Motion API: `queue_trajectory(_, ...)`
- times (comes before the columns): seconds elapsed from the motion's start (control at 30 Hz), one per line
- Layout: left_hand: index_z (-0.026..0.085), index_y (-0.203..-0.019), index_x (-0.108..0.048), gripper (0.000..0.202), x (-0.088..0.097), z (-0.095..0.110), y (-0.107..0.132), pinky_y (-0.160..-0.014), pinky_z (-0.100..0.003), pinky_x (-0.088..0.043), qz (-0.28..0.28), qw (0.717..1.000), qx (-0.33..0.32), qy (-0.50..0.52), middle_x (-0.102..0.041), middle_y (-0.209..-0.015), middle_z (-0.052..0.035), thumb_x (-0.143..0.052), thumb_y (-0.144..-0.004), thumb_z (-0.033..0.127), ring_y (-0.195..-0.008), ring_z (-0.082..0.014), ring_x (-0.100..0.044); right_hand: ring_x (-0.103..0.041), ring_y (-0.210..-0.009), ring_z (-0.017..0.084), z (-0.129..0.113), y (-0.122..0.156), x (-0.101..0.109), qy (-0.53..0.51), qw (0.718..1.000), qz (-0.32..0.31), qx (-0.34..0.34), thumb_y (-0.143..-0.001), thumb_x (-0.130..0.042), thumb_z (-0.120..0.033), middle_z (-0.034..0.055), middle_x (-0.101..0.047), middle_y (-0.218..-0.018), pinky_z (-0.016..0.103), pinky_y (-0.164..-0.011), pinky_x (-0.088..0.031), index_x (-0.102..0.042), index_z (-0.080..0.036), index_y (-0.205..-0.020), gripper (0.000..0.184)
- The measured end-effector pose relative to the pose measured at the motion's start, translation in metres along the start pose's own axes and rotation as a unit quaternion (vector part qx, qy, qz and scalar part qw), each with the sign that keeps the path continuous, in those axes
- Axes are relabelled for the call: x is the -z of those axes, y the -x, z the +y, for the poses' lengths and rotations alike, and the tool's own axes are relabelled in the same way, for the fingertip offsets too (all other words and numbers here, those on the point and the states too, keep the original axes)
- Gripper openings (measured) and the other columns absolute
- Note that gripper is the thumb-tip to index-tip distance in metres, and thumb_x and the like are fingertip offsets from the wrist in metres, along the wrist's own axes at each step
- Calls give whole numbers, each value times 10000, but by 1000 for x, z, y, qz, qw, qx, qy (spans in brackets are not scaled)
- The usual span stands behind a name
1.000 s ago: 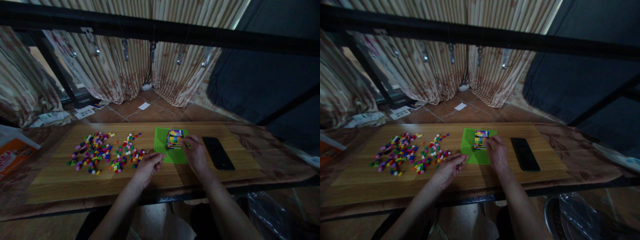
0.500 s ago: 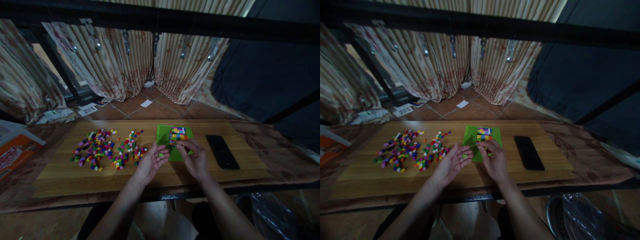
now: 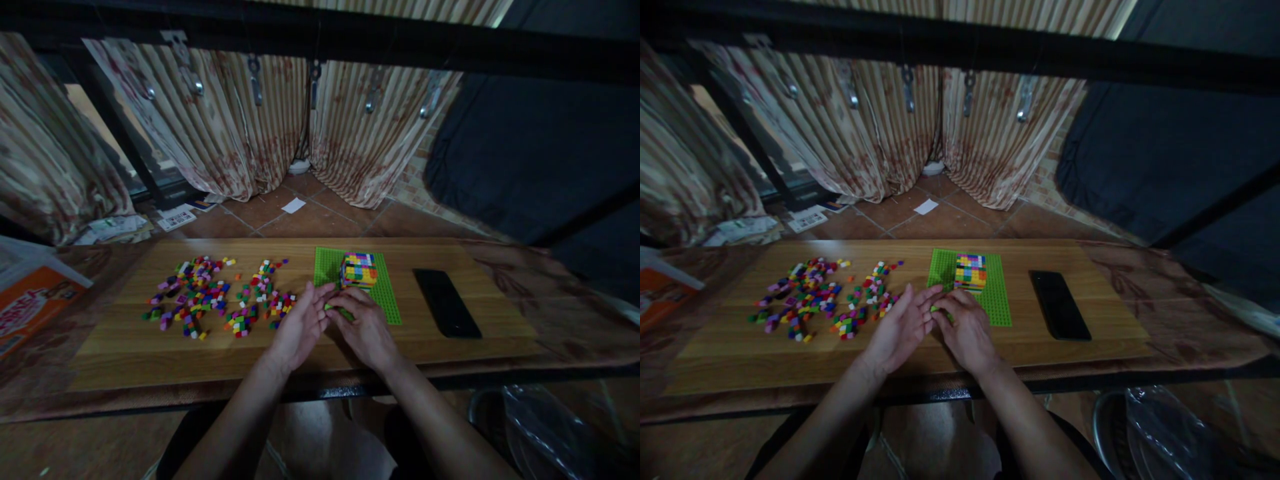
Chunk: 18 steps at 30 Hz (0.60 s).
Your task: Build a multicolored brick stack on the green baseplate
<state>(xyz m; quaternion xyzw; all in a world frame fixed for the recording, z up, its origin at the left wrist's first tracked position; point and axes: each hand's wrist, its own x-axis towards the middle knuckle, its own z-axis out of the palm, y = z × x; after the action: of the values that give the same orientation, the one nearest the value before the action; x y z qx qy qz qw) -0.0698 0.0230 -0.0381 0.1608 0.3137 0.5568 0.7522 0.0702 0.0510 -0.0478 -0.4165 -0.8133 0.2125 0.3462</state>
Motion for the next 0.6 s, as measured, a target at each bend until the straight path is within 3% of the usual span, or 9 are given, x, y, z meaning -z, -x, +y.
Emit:
queue_trajectory(0.13,160,-1071,-687,455,1,-1,0,-767,-227,-440,-6,1000,3,0,-657,-1084,-91,-570,-840,534,-891,-146,-593,-600,-876,182,-5,0,-1,-60,998,2,-26,-819,-588,-121,22,-636,-883,321,-787,-472,-643,-228,-789,124)
queue_trajectory(0.27,162,-1072,-687,441,1,-2,0,-756,-235,-442,-5,1000,3,7,-661,-1081,-92,-590,-832,519,-890,-154,-598,-618,-893,167,-7,1,2,-107,993,-37,-29,-830,-584,-110,13,-665,-911,312,-807,-474,-652,-231,-808,141)
queue_trajectory(0.43,160,-1089,-681,425,1,-4,-1,-797,-238,-443,-16,1000,2,13,-660,-1104,-95,-591,-842,493,-932,-157,-593,-626,-908,161,-8,2,5,-80,995,-60,-15,-874,-538,-117,21,-680,-949,309,-829,-477,-663,-229,-845,170)
queue_trajectory(0.53,166,-1138,-656,456,3,-4,-1,-889,-281,-429,-23,1000,5,-1,-648,-1160,-105,-562,-854,511,-1036,-193,-583,-636,-884,164,1,2,13,-54,998,-45,-7,-897,-523,-167,23,-692,-934,307,-809,-486,-672,-232,-873,164)
queue_trajectory(0.6,165,-1161,-641,478,4,-3,-1,-945,-321,-407,-14,1000,4,-16,-630,-1211,-115,-539,-862,522,-1113,-225,-560,-647,-865,176,13,0,24,-31,999,-3,-12,-899,-534,-223,29,-699,-907,314,-794,-492,-679,-230,-880,147)
